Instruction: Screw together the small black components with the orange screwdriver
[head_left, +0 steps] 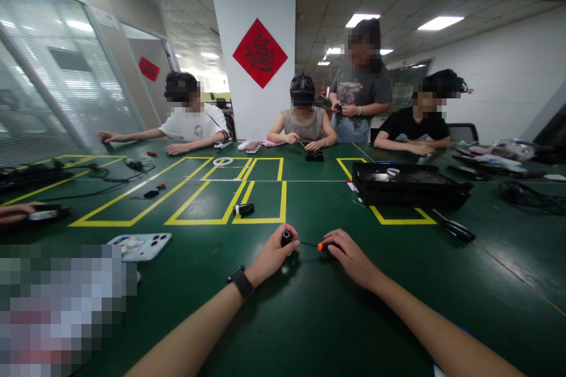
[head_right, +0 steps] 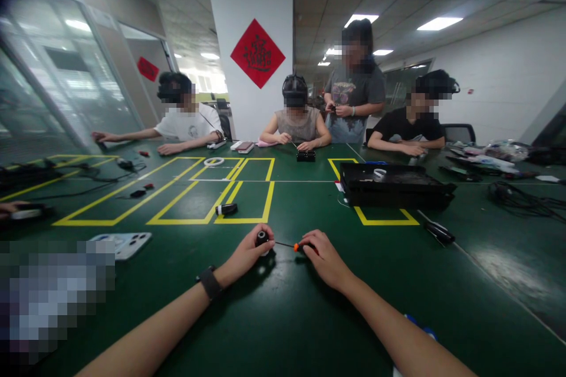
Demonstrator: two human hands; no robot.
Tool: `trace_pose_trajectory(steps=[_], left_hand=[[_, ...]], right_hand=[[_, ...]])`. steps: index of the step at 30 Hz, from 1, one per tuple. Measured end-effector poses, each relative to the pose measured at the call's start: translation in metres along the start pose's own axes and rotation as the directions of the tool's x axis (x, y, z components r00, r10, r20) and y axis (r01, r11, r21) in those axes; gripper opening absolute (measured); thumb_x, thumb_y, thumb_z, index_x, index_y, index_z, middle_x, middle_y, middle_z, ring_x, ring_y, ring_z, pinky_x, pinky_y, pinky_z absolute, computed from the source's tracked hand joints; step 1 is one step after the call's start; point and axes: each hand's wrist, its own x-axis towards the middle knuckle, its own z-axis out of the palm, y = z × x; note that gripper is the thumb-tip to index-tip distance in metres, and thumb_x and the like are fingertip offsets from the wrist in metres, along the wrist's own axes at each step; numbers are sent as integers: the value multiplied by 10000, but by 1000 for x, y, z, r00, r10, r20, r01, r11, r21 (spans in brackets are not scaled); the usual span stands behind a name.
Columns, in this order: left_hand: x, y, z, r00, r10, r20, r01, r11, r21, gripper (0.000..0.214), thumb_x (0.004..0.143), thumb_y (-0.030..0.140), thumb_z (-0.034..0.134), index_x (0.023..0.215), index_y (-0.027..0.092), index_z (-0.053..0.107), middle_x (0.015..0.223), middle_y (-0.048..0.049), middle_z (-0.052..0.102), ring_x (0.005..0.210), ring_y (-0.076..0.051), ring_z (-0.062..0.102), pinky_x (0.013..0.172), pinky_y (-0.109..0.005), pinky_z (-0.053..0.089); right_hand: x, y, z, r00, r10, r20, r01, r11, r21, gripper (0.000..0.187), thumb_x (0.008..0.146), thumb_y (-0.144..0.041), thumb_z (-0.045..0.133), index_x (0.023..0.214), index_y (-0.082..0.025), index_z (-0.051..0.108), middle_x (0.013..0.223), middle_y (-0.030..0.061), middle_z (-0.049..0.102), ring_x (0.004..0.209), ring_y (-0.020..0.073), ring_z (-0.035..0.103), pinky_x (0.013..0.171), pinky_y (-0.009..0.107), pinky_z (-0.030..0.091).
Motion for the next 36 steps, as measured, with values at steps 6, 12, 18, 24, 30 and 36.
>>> trace_pose_trajectory(steps=[6,12,18,24,30,36], left_hand=[[1,0,-1,1000,14,7,-14,1000,0,135,743,232,544,866,190,506,803,8,529,731,-130,482,689,-244,386],[0,1,-1,999,21,35,-20,1000,-12,129,750,222,533,870,191,497,809,11,528,739,-126,483,699,-241,386],[1,1,-1,999,26,41,-26,1000,-5,129,757,225,529,875,191,492,821,10,528,749,-129,484,703,-244,386],[1,-3,-2,999,38,36,-39,999,29,116,767,231,527,868,190,490,814,13,515,759,-129,475,708,-240,378],[2,-3,-1,999,31,31,-32,999,37,126,755,220,538,867,187,492,813,10,524,758,-130,479,707,-239,377],[1,-1,-1,999,24,33,-24,1000,7,138,748,216,546,870,186,488,809,10,522,738,-125,481,704,-239,386]], right_hand=[[-1,-2,0,1000,-4,24,4,1000,-5,171,850,-212,417,904,-204,579,1014,51,524,983,179,479,893,345,378],[-2,-3,1,999,37,11,-37,999,-26,173,794,-238,520,964,-203,532,977,41,528,899,172,497,812,320,412],[-1,0,1,1000,-4,20,4,1000,1,226,872,-207,359,864,-198,585,955,46,544,946,172,491,873,331,376],[-2,-1,1,1000,31,0,-31,999,-10,174,789,-217,511,961,-208,531,970,35,536,908,170,499,819,315,405],[0,6,4,1000,6,-6,-6,1000,-9,204,875,-238,379,901,-200,578,954,45,539,934,167,495,862,322,381],[-1,4,3,1000,19,-4,-19,1000,-6,134,817,-229,486,926,-204,558,959,37,536,919,168,496,835,311,399]])
